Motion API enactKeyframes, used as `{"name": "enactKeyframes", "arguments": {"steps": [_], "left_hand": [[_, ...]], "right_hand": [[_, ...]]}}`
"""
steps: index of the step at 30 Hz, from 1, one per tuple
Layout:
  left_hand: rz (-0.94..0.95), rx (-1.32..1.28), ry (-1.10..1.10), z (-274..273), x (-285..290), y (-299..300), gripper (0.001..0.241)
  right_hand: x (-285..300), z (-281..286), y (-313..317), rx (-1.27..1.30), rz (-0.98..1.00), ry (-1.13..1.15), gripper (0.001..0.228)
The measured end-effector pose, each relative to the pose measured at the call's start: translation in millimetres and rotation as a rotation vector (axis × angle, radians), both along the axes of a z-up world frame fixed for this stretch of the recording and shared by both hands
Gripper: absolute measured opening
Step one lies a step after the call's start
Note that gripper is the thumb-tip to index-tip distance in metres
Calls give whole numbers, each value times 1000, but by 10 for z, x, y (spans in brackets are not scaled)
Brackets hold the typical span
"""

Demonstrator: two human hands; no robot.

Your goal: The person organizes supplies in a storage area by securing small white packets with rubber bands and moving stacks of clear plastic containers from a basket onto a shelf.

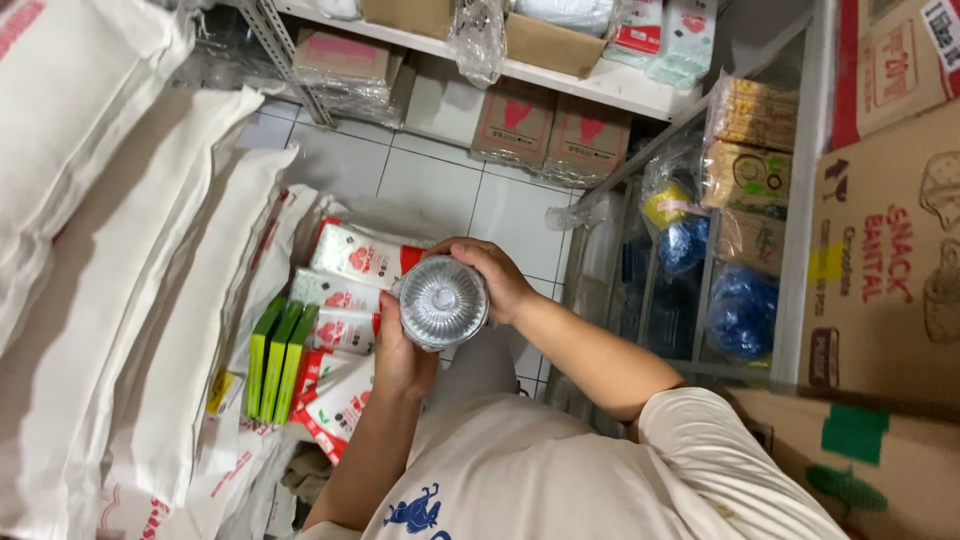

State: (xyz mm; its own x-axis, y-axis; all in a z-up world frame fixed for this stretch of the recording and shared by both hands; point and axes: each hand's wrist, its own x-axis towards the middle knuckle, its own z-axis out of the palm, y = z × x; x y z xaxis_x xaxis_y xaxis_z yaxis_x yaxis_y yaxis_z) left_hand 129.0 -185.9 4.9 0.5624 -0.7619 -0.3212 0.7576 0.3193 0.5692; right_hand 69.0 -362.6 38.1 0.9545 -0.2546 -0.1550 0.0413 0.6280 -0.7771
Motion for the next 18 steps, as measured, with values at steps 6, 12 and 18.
{"name": "enactKeyframes", "arguments": {"steps": [6,12,18], "left_hand": [[51,46,80,17,333,-499,70],[20,-17,88,220,870,-1345,68],[-104,73,33,453,1173,-2490,69]], "right_hand": [[399,-91,-513,-14,83,-28,47],[733,-31,-1227,-289,-139,-182,68],[571,293,-2116,-977,-434,-366,91]]}}
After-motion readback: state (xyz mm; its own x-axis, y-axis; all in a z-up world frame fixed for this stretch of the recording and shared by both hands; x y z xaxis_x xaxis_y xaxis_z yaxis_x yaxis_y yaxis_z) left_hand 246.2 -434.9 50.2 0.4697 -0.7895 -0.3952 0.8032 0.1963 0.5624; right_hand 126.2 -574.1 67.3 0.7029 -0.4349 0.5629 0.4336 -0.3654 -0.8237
